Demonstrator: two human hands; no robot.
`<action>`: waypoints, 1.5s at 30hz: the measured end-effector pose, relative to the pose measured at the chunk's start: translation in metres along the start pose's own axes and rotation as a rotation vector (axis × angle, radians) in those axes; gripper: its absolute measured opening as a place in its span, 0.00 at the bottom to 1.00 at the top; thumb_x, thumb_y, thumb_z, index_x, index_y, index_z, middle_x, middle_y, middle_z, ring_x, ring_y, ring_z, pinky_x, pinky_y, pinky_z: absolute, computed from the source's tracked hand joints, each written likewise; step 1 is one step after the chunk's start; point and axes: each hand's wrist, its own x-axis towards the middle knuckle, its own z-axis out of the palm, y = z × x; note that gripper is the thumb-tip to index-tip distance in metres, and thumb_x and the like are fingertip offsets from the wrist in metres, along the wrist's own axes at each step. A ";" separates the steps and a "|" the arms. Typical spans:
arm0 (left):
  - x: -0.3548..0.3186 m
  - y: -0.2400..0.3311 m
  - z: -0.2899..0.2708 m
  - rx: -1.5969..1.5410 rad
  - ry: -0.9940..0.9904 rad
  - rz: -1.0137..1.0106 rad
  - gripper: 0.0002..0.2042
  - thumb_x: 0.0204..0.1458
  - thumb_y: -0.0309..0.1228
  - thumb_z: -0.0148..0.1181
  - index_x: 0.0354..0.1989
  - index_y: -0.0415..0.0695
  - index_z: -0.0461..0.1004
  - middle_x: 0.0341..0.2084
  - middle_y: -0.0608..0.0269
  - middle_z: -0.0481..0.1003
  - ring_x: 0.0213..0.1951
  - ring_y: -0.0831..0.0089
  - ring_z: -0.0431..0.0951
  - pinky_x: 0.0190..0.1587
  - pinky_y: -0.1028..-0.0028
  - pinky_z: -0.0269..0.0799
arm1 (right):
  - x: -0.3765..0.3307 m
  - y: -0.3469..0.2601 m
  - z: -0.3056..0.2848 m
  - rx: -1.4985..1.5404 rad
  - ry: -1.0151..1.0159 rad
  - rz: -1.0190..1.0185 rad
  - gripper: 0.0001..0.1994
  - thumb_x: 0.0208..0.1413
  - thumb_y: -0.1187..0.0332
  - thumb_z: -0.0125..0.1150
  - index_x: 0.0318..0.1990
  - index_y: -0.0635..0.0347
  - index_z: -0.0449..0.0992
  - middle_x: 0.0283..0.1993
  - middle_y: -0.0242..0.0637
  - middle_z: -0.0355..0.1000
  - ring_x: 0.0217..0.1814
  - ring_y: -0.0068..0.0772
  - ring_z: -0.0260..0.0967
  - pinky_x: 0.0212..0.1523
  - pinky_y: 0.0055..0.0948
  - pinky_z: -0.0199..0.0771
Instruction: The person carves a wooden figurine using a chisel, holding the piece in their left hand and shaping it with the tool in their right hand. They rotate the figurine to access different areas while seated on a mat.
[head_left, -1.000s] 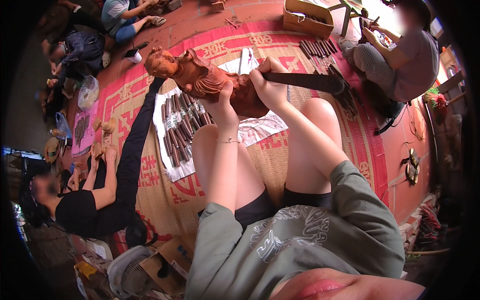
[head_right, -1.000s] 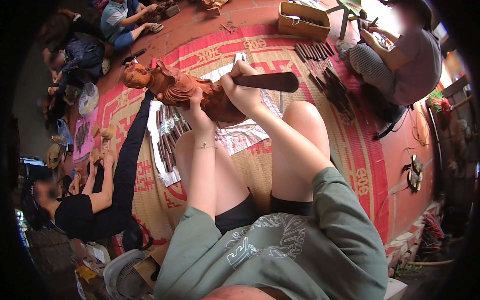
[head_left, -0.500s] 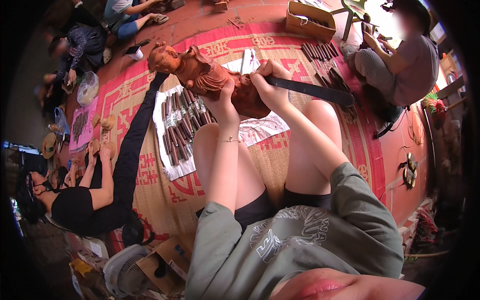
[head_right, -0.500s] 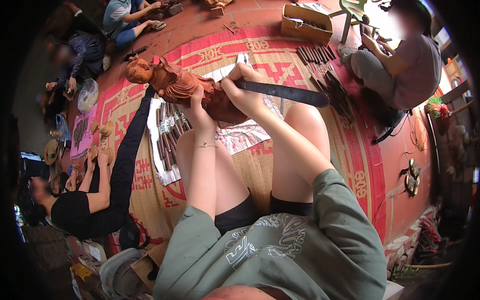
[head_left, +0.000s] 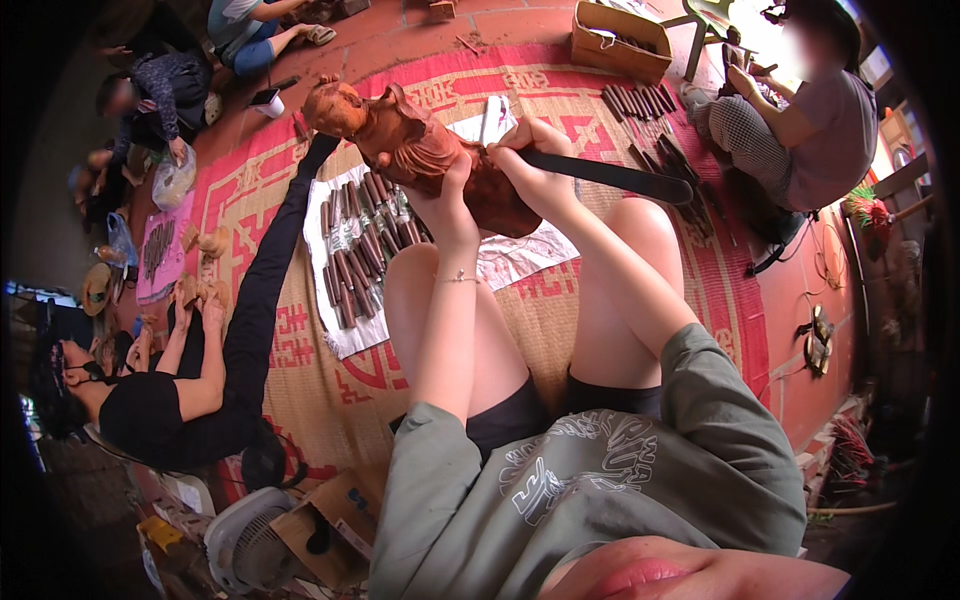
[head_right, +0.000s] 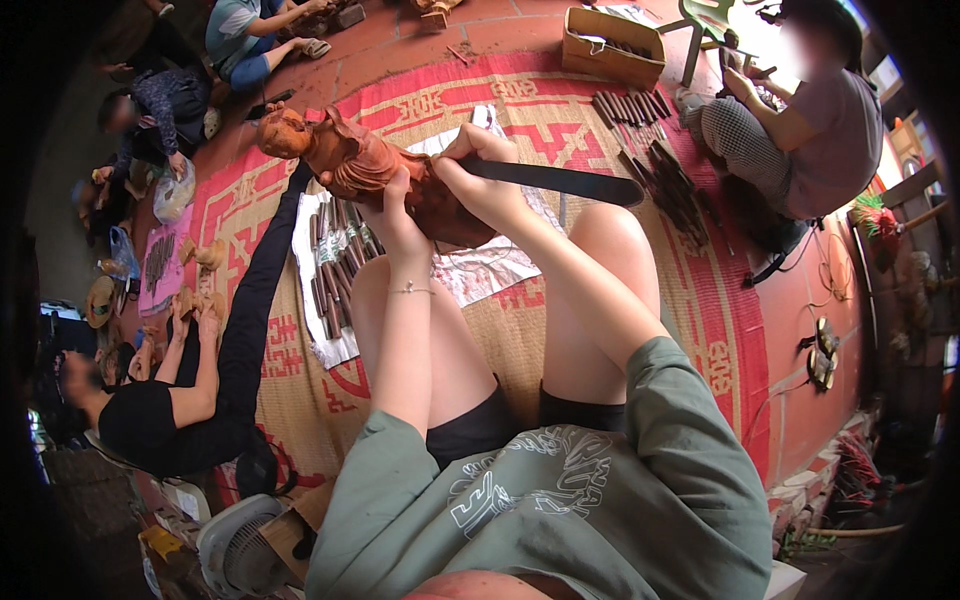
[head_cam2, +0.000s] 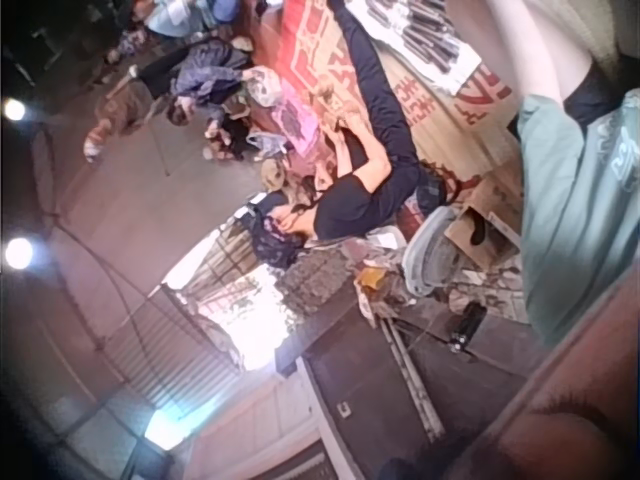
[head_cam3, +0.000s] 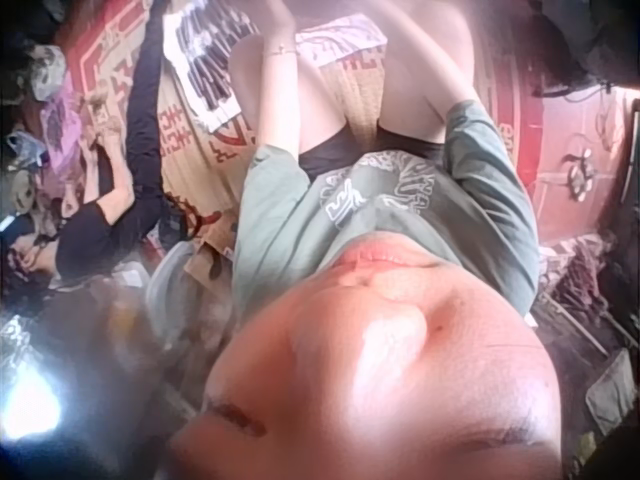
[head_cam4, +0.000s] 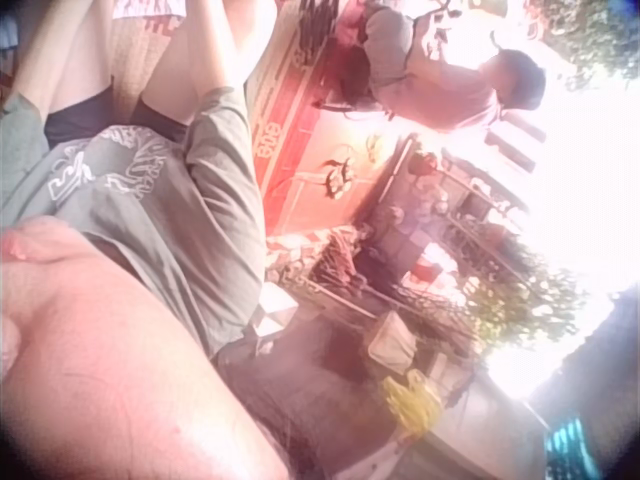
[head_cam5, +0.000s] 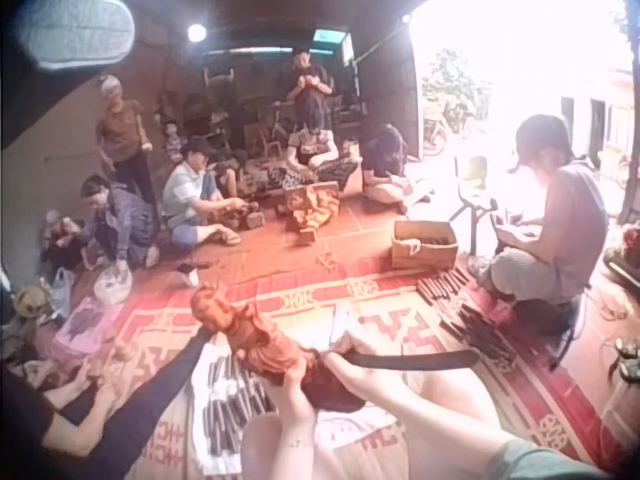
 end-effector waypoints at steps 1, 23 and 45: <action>0.000 0.000 0.000 -0.010 0.007 -0.013 0.34 0.43 0.27 0.61 0.57 0.38 0.50 0.48 0.60 0.62 0.48 0.72 0.64 0.55 0.72 0.58 | 0.000 0.000 -0.001 -0.038 -0.014 -0.001 0.11 0.40 0.84 0.55 0.18 0.63 0.59 0.19 0.30 0.64 0.23 0.17 0.60 0.26 0.19 0.63; 0.001 -0.009 -0.006 0.027 0.030 -0.006 0.30 0.45 0.27 0.58 0.57 0.42 0.53 0.48 0.61 0.63 0.49 0.72 0.66 0.52 0.71 0.61 | 0.000 0.000 -0.003 -0.136 -0.001 -0.022 0.07 0.38 0.80 0.55 0.17 0.64 0.62 0.16 0.29 0.62 0.20 0.14 0.57 0.22 0.18 0.57; 0.012 -0.026 -0.021 0.604 -0.021 0.032 0.30 0.29 0.43 0.71 0.40 0.39 0.66 0.31 0.52 0.75 0.36 0.60 0.76 0.40 0.68 0.70 | 0.039 0.001 -0.047 0.032 0.202 0.095 0.11 0.46 0.77 0.59 0.18 0.56 0.63 0.18 0.27 0.66 0.18 0.09 0.52 0.18 0.12 0.48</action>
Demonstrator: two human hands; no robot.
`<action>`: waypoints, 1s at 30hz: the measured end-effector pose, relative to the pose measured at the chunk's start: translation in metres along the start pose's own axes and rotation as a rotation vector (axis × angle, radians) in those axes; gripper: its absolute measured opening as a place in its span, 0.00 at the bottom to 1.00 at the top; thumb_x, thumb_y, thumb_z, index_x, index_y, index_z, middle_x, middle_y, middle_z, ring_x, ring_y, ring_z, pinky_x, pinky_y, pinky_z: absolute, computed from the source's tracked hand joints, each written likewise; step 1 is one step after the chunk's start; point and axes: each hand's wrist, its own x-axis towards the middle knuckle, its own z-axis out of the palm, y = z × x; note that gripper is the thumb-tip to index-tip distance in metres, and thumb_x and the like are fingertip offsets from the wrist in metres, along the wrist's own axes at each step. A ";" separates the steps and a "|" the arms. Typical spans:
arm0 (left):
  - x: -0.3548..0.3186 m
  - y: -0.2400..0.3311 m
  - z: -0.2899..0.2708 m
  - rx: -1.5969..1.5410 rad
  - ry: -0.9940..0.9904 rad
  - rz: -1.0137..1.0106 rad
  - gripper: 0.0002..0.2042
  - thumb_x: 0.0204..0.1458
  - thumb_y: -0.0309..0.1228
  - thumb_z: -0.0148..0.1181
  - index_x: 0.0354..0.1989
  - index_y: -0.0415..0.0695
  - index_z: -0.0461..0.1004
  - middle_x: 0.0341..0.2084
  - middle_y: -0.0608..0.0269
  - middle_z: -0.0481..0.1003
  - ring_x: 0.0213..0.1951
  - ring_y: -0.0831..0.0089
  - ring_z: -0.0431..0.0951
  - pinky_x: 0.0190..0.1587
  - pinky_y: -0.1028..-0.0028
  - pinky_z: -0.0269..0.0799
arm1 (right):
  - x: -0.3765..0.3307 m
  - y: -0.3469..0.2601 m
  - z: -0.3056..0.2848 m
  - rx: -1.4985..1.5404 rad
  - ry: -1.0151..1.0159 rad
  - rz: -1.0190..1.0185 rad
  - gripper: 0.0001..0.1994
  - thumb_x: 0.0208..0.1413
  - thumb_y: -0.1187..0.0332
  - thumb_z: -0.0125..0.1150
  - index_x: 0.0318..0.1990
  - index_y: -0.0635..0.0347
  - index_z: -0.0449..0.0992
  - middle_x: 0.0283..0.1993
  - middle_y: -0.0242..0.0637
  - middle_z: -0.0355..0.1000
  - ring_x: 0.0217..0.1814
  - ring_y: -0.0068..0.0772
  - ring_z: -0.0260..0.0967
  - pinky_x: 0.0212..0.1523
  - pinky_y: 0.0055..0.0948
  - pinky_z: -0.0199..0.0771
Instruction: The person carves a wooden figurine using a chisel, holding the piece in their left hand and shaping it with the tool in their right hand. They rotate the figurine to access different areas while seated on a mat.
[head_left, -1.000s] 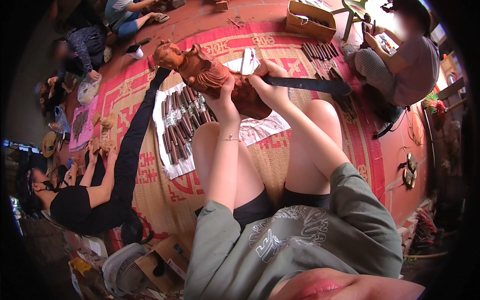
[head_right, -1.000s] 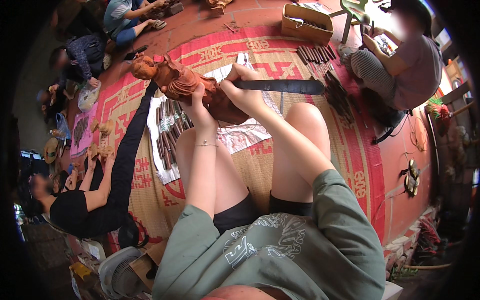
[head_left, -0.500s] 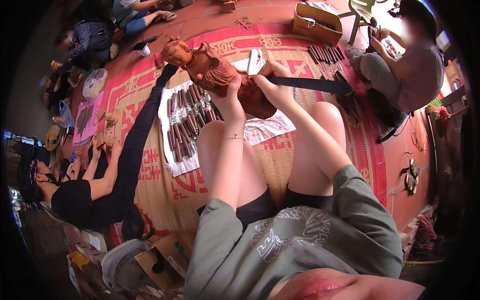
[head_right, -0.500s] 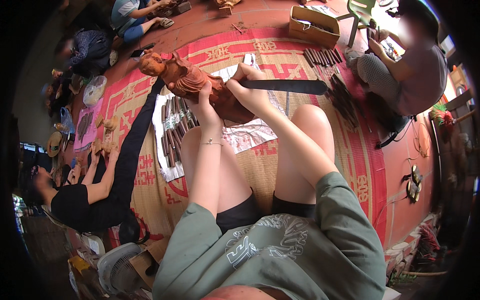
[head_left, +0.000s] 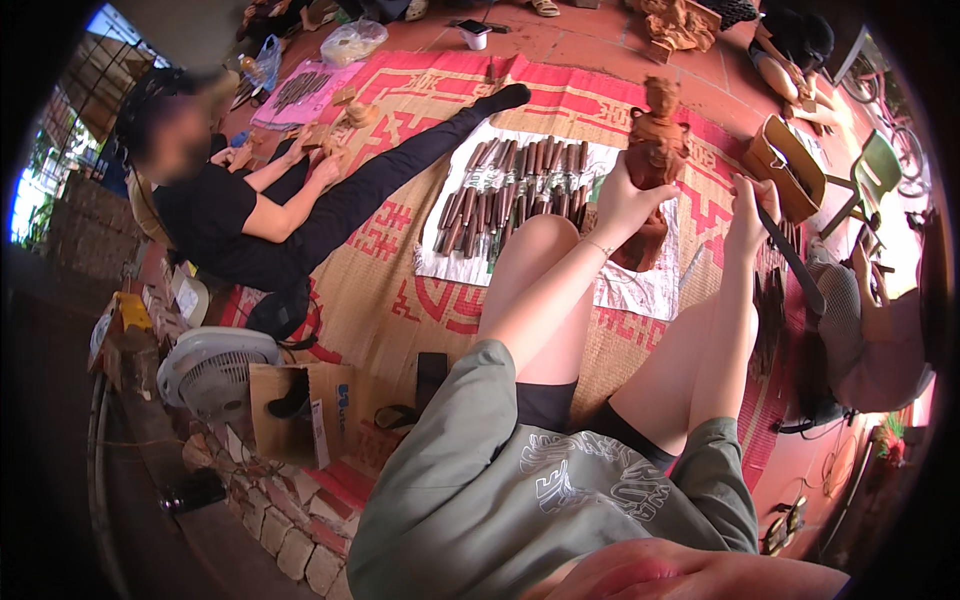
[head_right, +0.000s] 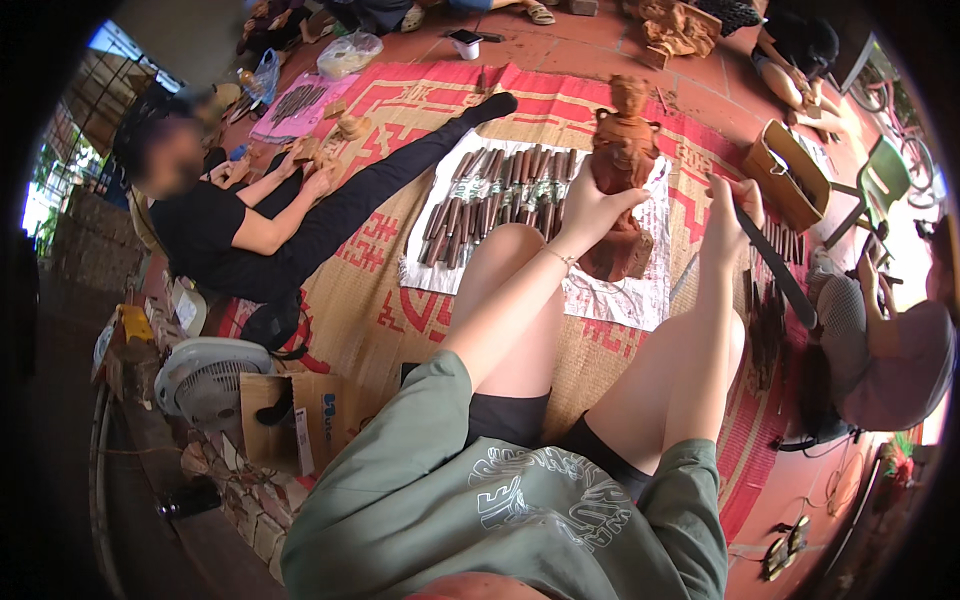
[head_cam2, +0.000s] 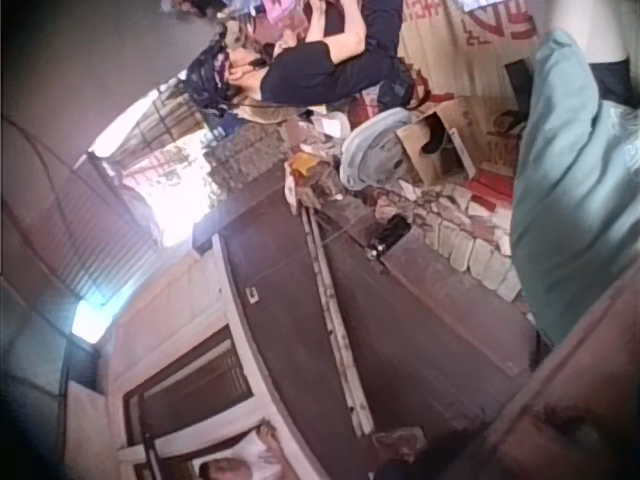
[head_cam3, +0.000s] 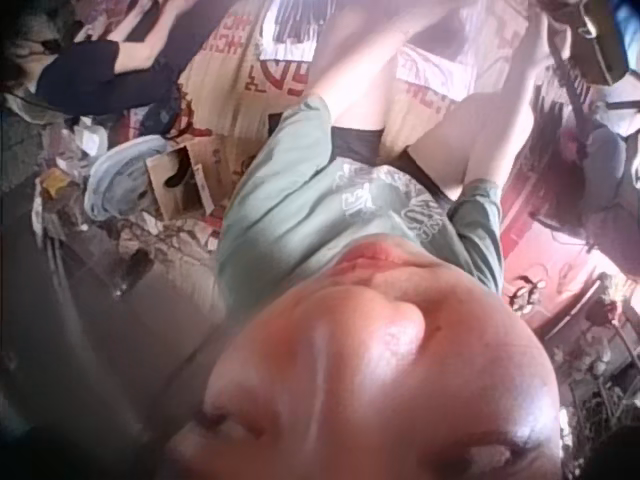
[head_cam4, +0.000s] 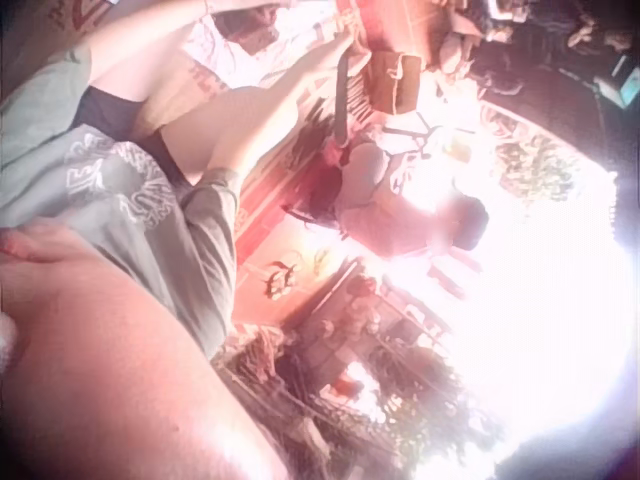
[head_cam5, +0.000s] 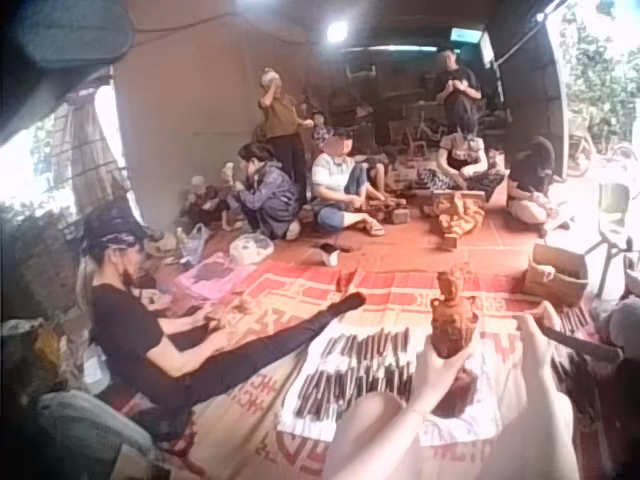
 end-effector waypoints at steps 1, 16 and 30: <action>0.002 0.005 0.002 0.161 -0.061 -0.013 0.31 0.27 0.42 0.71 0.39 0.41 0.66 0.32 0.50 0.75 0.37 0.56 0.76 0.40 0.64 0.70 | 0.007 0.008 -0.011 0.024 0.031 -0.022 0.11 0.45 0.77 0.59 0.18 0.55 0.63 0.19 0.27 0.67 0.17 0.09 0.53 0.18 0.12 0.48; 0.055 0.050 0.123 1.479 -0.950 0.504 0.21 0.36 0.40 0.63 0.42 0.48 0.75 0.37 0.60 0.76 0.42 0.61 0.75 0.39 0.43 0.70 | 0.106 0.070 -0.132 0.101 0.639 -0.001 0.10 0.39 0.78 0.61 0.26 0.59 0.64 0.21 0.37 0.67 0.22 0.30 0.66 0.21 0.24 0.64; 0.044 0.079 0.112 0.821 -0.555 0.283 0.31 0.24 0.47 0.67 0.39 0.42 0.70 0.27 0.56 0.77 0.33 0.61 0.78 0.35 0.65 0.72 | 0.043 0.009 -0.068 0.000 0.346 -0.183 0.05 0.46 0.75 0.61 0.22 0.62 0.73 0.20 0.30 0.69 0.18 0.18 0.62 0.19 0.17 0.58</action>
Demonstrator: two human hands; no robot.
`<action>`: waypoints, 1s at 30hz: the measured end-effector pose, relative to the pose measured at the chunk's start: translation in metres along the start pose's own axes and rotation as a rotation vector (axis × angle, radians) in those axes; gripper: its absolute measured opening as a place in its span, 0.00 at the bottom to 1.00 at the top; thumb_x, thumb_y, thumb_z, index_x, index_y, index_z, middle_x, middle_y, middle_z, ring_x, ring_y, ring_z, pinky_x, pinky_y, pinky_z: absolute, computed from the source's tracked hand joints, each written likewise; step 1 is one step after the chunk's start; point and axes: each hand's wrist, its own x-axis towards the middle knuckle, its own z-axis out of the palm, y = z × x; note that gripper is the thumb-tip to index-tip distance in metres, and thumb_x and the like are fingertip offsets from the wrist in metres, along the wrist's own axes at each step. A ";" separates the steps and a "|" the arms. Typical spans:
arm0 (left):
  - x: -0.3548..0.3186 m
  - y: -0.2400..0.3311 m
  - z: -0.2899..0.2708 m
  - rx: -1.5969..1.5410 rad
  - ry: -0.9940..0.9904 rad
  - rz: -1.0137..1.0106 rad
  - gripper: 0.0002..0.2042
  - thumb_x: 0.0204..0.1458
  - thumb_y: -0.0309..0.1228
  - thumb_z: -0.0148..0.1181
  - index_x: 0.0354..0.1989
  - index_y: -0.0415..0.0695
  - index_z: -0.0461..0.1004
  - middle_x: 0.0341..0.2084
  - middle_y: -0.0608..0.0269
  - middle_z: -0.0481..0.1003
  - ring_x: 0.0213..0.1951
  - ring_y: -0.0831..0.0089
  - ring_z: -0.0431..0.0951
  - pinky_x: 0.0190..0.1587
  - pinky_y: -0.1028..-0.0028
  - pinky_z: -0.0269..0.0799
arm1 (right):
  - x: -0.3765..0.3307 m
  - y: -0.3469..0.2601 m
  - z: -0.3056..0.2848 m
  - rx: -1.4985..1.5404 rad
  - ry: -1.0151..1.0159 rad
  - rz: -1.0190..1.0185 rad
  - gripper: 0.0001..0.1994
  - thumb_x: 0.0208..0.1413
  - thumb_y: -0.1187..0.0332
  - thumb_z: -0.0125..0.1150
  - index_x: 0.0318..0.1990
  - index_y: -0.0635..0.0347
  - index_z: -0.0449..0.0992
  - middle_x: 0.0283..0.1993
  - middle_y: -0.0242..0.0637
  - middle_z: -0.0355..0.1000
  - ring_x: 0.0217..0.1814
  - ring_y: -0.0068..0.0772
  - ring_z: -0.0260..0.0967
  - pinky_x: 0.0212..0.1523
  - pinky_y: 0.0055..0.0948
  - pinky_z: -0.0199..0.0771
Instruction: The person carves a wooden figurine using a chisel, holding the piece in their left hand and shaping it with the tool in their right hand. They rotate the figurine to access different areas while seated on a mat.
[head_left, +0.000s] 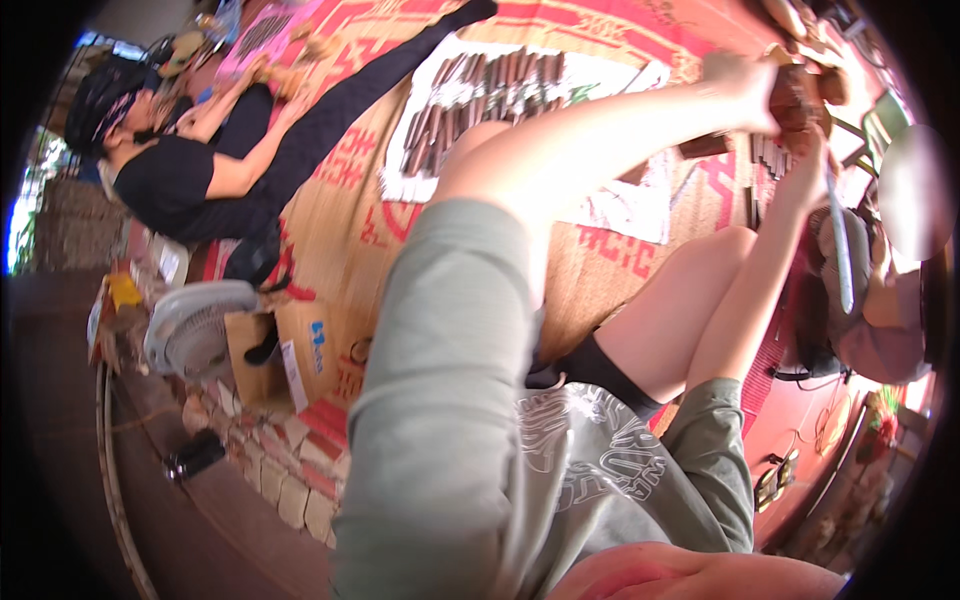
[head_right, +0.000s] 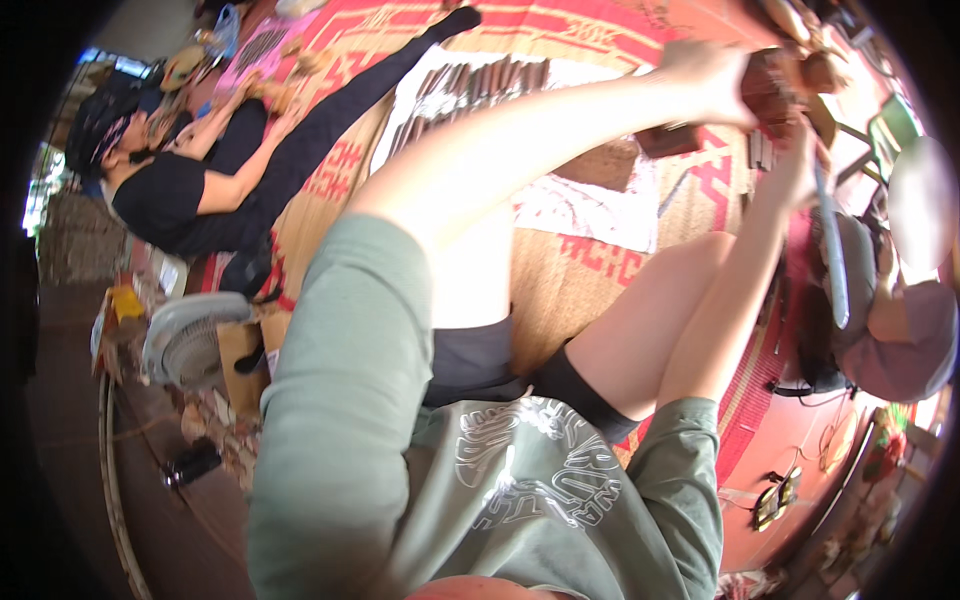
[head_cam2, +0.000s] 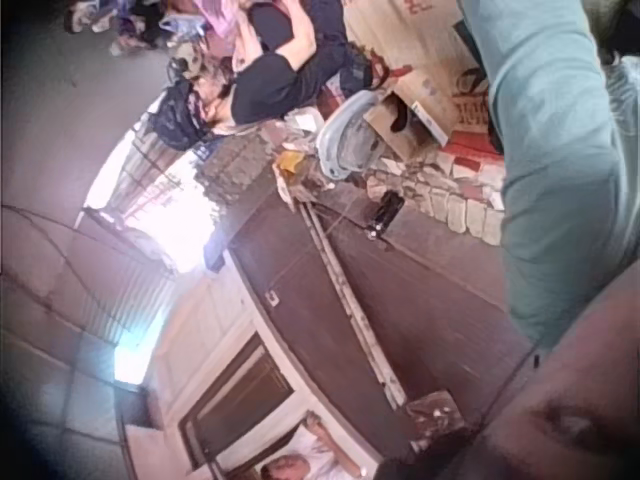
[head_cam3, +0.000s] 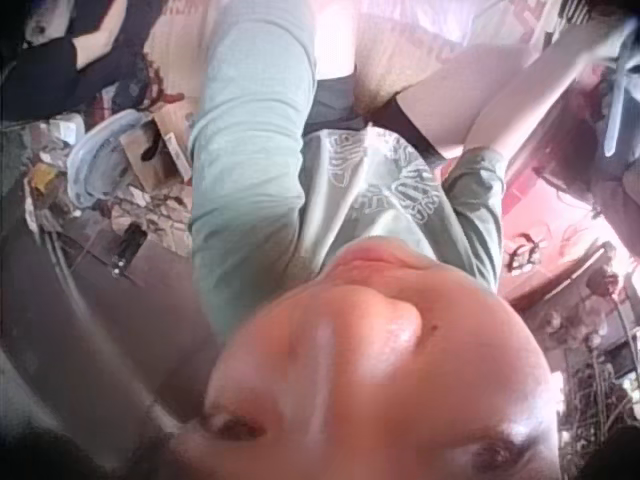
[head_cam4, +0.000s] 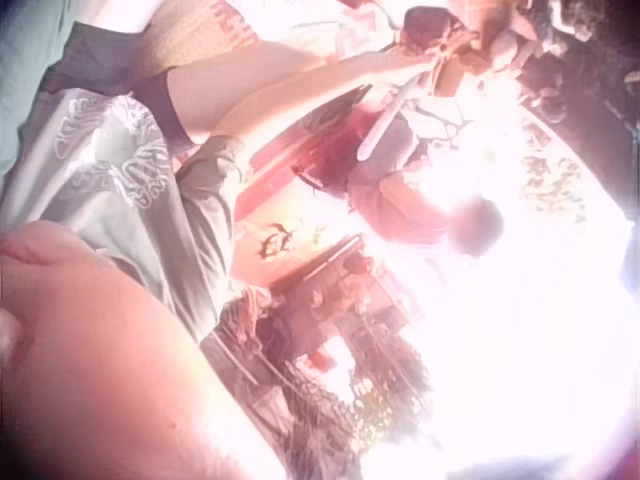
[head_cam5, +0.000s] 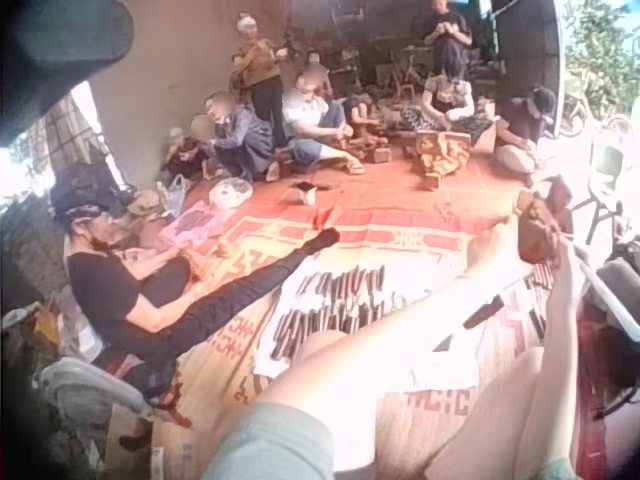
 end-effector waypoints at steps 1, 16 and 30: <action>-0.017 -0.006 0.011 -0.127 0.042 0.031 0.32 0.24 0.45 0.69 0.39 0.40 0.69 0.30 0.52 0.76 0.35 0.59 0.77 0.37 0.63 0.72 | 0.006 0.002 -0.012 0.063 -0.051 0.113 0.07 0.43 0.78 0.65 0.24 0.63 0.70 0.21 0.36 0.71 0.18 0.19 0.65 0.19 0.16 0.66; -0.093 -0.113 0.035 -1.588 0.126 -0.434 0.21 0.48 0.42 0.55 0.47 0.42 0.65 0.36 0.60 0.72 0.35 0.71 0.76 0.40 0.72 0.73 | -0.044 -0.031 0.030 -0.081 -0.792 0.348 0.12 0.42 0.76 0.66 0.20 0.61 0.64 0.22 0.35 0.71 0.20 0.18 0.68 0.22 0.18 0.70; -0.093 -0.099 0.005 -1.826 0.296 -0.478 0.27 0.49 0.54 0.49 0.50 0.47 0.62 0.40 0.60 0.69 0.42 0.65 0.72 0.45 0.65 0.69 | -0.081 -0.016 0.061 -0.232 -0.905 0.161 0.13 0.46 0.67 0.65 0.21 0.60 0.67 0.19 0.26 0.66 0.20 0.12 0.59 0.19 0.14 0.57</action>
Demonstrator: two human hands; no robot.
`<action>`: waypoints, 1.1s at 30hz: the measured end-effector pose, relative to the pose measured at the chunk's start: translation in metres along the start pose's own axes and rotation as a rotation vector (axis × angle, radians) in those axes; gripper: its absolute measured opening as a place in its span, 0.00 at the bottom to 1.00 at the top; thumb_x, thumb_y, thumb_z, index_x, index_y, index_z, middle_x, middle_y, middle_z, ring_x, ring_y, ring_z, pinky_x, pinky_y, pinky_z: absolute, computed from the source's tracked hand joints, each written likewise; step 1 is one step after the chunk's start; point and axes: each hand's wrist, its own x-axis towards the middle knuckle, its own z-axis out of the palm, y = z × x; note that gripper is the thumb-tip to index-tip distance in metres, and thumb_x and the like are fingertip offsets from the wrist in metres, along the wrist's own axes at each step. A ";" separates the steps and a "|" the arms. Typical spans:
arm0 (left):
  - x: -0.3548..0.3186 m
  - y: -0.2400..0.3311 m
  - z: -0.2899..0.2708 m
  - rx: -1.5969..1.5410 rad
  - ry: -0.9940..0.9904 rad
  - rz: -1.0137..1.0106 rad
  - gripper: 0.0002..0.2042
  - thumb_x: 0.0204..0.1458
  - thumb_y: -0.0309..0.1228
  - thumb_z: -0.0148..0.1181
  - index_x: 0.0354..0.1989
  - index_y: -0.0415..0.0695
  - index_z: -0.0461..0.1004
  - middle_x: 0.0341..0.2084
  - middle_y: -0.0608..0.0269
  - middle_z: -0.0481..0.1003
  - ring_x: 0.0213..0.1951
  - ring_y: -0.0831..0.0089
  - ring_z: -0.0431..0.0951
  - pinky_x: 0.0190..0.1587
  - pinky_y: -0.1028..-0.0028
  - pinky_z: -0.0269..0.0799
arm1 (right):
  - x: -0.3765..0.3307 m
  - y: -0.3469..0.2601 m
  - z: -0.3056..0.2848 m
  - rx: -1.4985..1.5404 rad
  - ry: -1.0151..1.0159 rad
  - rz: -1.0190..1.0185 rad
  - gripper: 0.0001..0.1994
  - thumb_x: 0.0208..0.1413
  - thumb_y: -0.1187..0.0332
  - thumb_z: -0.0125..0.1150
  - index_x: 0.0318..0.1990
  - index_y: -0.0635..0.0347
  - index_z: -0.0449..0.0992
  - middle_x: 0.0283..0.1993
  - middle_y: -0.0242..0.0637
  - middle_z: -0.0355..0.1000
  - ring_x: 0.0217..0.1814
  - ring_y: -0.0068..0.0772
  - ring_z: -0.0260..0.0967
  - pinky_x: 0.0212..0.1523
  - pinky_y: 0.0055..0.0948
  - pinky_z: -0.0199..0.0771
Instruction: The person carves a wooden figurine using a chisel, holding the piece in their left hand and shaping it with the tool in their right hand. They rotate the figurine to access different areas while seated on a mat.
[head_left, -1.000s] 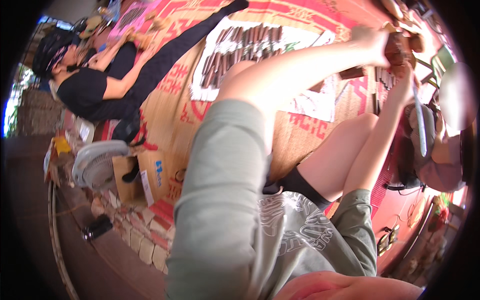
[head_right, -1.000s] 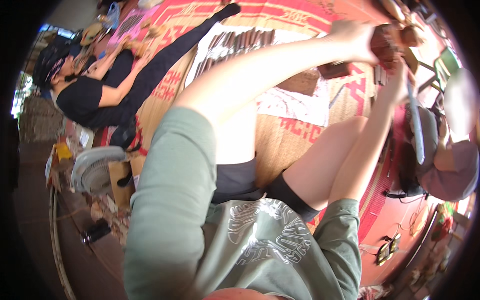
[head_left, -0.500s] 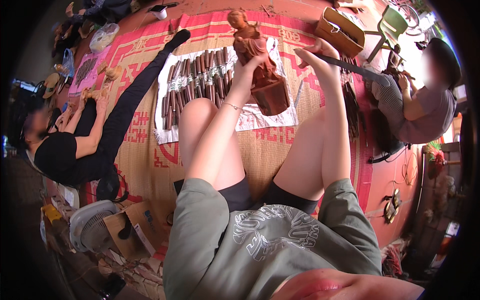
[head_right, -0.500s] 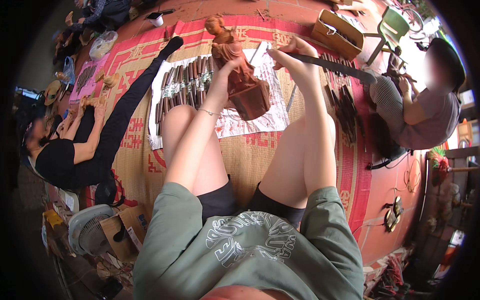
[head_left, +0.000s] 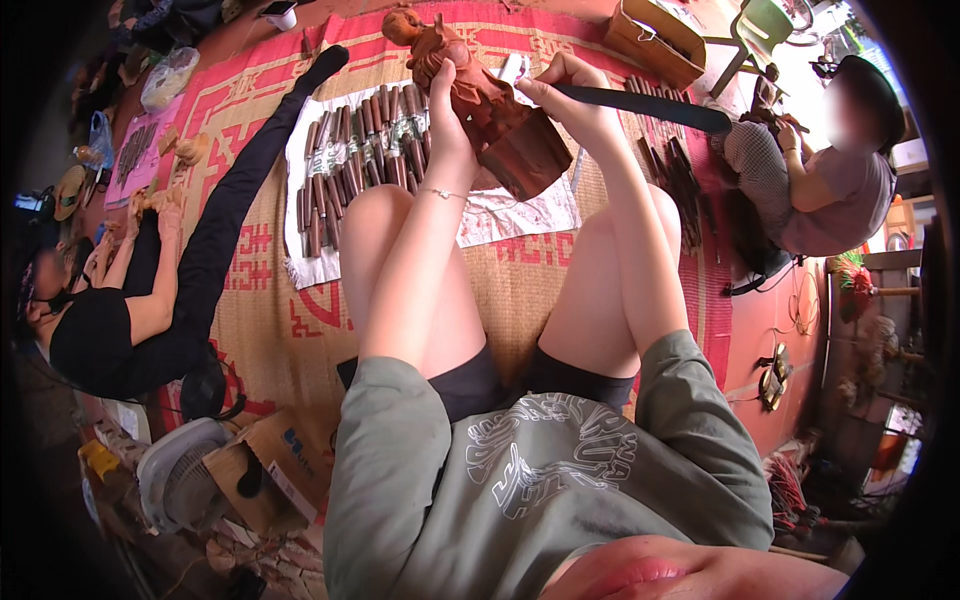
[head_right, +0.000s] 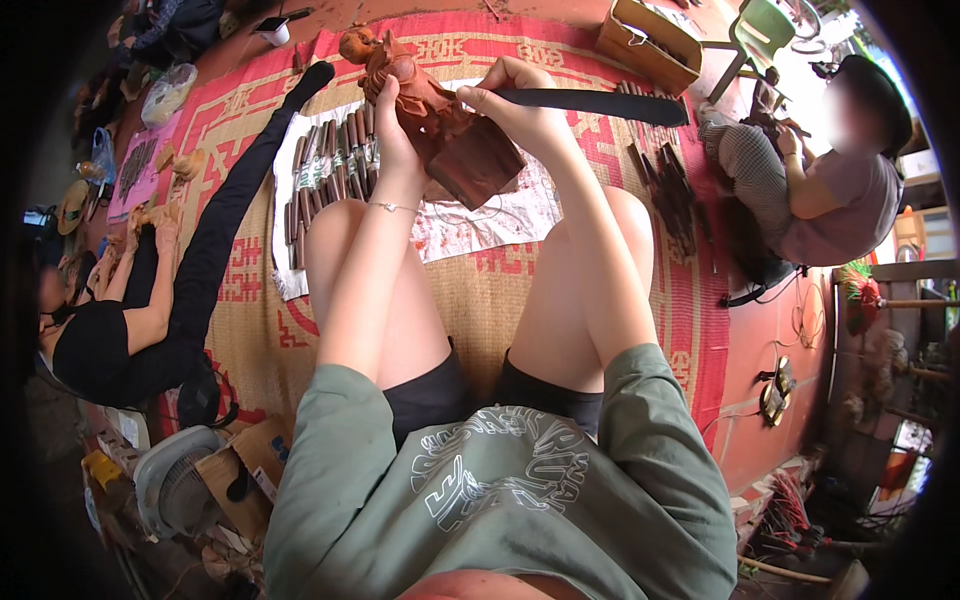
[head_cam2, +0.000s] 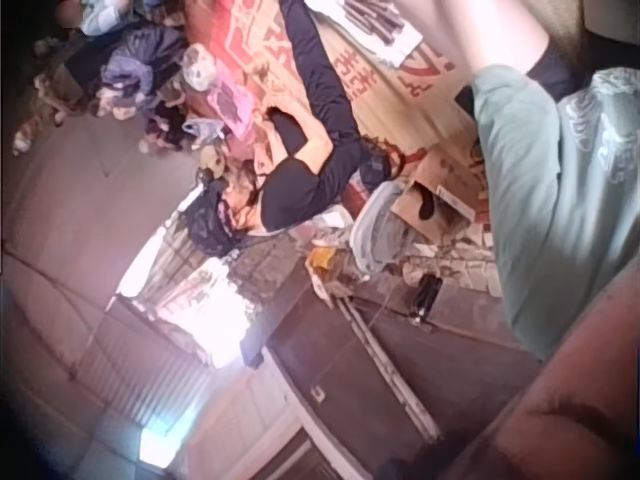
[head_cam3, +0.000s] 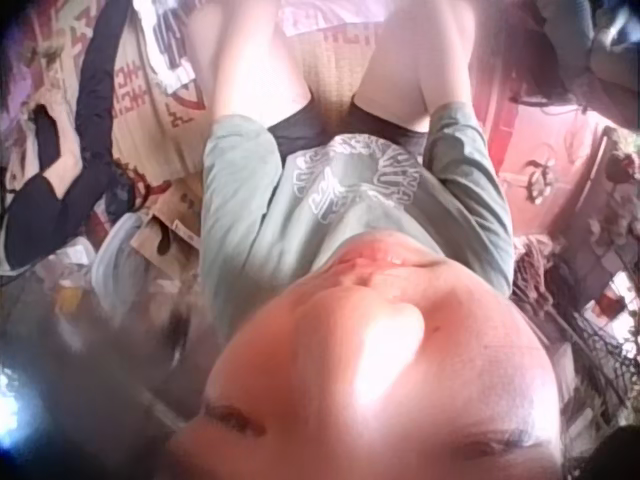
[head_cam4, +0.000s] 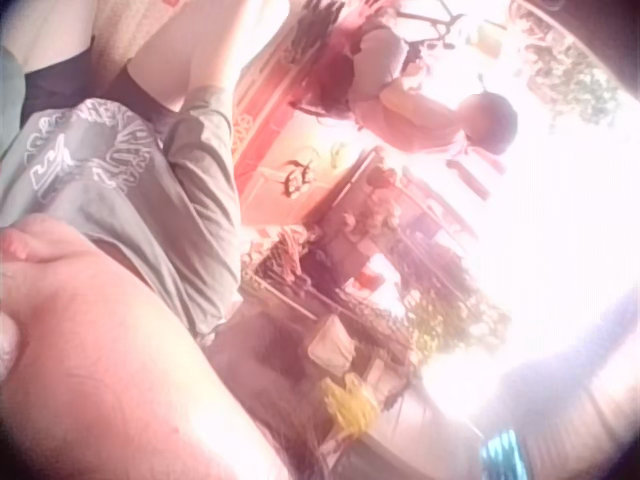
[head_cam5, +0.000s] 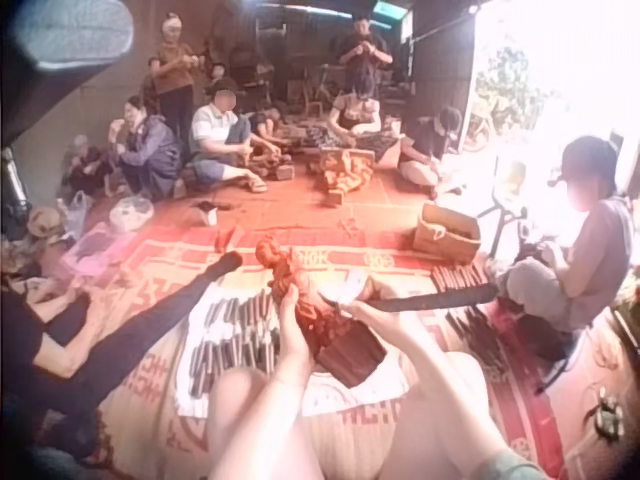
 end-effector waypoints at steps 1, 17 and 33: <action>-0.002 0.002 0.000 -0.034 0.005 -0.007 0.27 0.49 0.54 0.49 0.50 0.47 0.62 0.41 0.60 0.69 0.43 0.64 0.71 0.46 0.65 0.68 | 0.001 -0.003 0.000 0.048 -0.012 0.043 0.12 0.45 0.68 0.66 0.21 0.61 0.67 0.19 0.28 0.67 0.21 0.13 0.61 0.21 0.15 0.59; 0.003 -0.002 -0.013 -0.069 0.050 -0.022 0.24 0.52 0.48 0.50 0.51 0.45 0.62 0.42 0.62 0.69 0.44 0.69 0.71 0.48 0.68 0.67 | 0.002 0.006 0.006 -0.076 0.033 -0.032 0.06 0.41 0.75 0.58 0.21 0.65 0.67 0.17 0.29 0.67 0.21 0.14 0.62 0.21 0.19 0.61; 0.006 -0.012 -0.013 -0.043 -0.088 -0.009 0.25 0.50 0.55 0.47 0.46 0.47 0.66 0.35 0.64 0.71 0.40 0.69 0.72 0.43 0.70 0.67 | 0.002 0.002 0.024 -0.005 0.129 -0.143 0.05 0.41 0.75 0.58 0.21 0.66 0.69 0.18 0.35 0.70 0.21 0.18 0.67 0.22 0.20 0.65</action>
